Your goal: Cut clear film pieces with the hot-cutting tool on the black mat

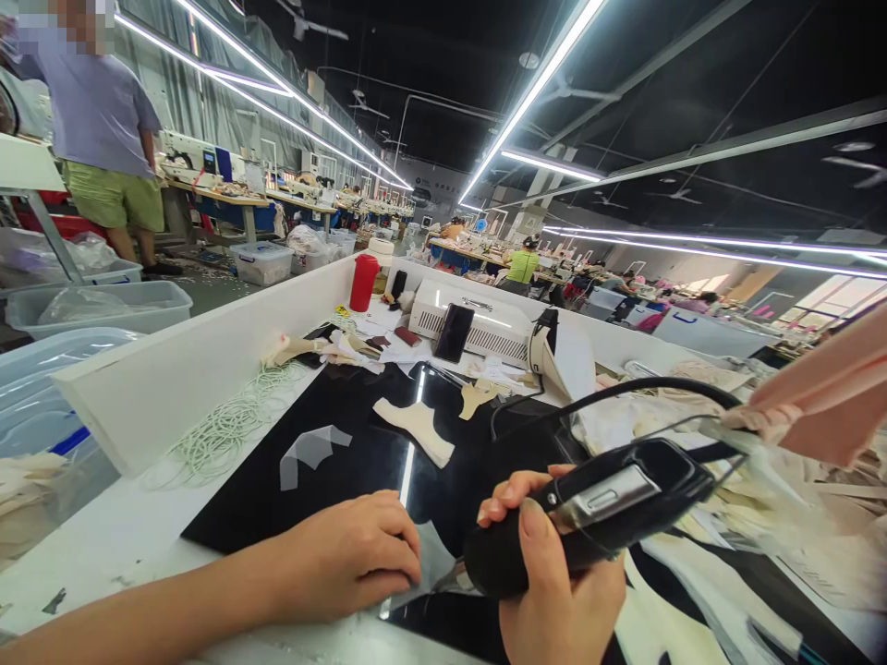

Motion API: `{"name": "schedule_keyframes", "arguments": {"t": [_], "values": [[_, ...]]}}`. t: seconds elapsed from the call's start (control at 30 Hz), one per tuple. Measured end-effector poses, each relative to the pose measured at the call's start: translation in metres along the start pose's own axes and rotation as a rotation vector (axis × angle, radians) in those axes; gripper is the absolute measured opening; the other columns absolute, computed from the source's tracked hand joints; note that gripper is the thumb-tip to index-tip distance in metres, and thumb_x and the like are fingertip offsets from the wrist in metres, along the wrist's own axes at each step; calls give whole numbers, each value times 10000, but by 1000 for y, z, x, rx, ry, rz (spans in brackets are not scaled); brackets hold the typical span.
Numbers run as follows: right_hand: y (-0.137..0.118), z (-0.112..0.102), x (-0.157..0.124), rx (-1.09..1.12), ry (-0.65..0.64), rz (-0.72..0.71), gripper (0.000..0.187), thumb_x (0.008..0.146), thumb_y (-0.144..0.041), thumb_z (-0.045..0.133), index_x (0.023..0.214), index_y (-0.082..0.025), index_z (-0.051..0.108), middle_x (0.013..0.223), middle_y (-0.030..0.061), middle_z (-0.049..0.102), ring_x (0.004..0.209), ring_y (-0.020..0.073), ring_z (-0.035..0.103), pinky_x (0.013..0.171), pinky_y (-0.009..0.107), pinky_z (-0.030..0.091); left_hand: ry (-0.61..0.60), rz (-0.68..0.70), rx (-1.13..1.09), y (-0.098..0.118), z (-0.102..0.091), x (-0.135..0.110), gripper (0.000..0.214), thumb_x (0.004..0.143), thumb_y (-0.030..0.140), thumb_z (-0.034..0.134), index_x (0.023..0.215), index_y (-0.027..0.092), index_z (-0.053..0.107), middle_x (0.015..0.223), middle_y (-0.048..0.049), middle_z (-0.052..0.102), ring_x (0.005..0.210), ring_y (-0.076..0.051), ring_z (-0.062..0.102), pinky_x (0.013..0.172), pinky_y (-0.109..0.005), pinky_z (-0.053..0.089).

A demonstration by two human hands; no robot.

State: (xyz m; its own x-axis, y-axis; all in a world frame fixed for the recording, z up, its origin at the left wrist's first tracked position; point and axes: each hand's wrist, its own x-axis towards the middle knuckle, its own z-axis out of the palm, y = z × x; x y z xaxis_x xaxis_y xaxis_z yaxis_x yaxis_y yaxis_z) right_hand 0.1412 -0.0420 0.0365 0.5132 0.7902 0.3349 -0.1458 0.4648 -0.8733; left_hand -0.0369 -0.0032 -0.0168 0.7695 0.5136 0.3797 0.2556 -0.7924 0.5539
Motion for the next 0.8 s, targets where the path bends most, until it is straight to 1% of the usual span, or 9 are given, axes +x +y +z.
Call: {"name": "schedule_keyframes", "arguments": {"t": [0.17,0.27,0.37,0.47,0.57,0.7,0.8], "values": [[1,-1,-1,-1,-9,-5,326,867,-372,789,1071,-285,550,785,-59,623,664,136,587,666,330,515,-18,-17,9,-1,1,-1,155,947,118,663,1000,231,756,1021,-34,718,926,-184,655,1099,-362,470],[5,-5,7,-26,-22,-32,335,858,-353,797,1066,-274,547,778,-53,640,626,139,609,640,330,533,-19,-19,-1,-1,1,0,173,937,106,673,1035,225,753,1052,-41,719,962,-191,657,1072,-347,488],[8,-8,19,-59,25,-70,390,831,-361,822,1084,-262,542,800,-36,666,633,146,626,625,325,552,-27,-41,-6,0,0,0,211,910,82,697,1068,209,754,1114,-59,709,1031,-205,655,1007,-313,518],[8,-9,24,-74,79,-83,397,823,-364,828,1082,-258,545,828,-35,671,630,134,615,629,317,558,-27,-70,-27,1,-1,-1,280,837,75,771,1078,216,758,1157,-56,703,1076,-219,648,968,-302,533],[7,-10,21,-23,39,-81,384,828,-351,826,1086,-262,555,809,-41,658,637,135,615,619,311,561,-35,-89,-39,1,0,-1,342,775,96,835,1081,228,759,1174,-49,704,1082,-232,646,982,-327,535],[8,-11,11,43,-55,-75,357,854,-331,809,1103,-272,560,788,-42,650,654,141,619,618,312,565,-24,-79,-46,-1,1,-2,349,785,131,832,1102,256,755,1176,-51,705,1087,-243,643,988,-358,540],[9,-10,6,55,-68,-70,351,847,-338,820,1081,-267,568,780,-41,650,649,139,616,619,309,559,-17,-67,-53,-3,2,-2,341,789,151,839,1104,248,754,1177,-58,706,1089,-249,646,1043,-393,518]]}}
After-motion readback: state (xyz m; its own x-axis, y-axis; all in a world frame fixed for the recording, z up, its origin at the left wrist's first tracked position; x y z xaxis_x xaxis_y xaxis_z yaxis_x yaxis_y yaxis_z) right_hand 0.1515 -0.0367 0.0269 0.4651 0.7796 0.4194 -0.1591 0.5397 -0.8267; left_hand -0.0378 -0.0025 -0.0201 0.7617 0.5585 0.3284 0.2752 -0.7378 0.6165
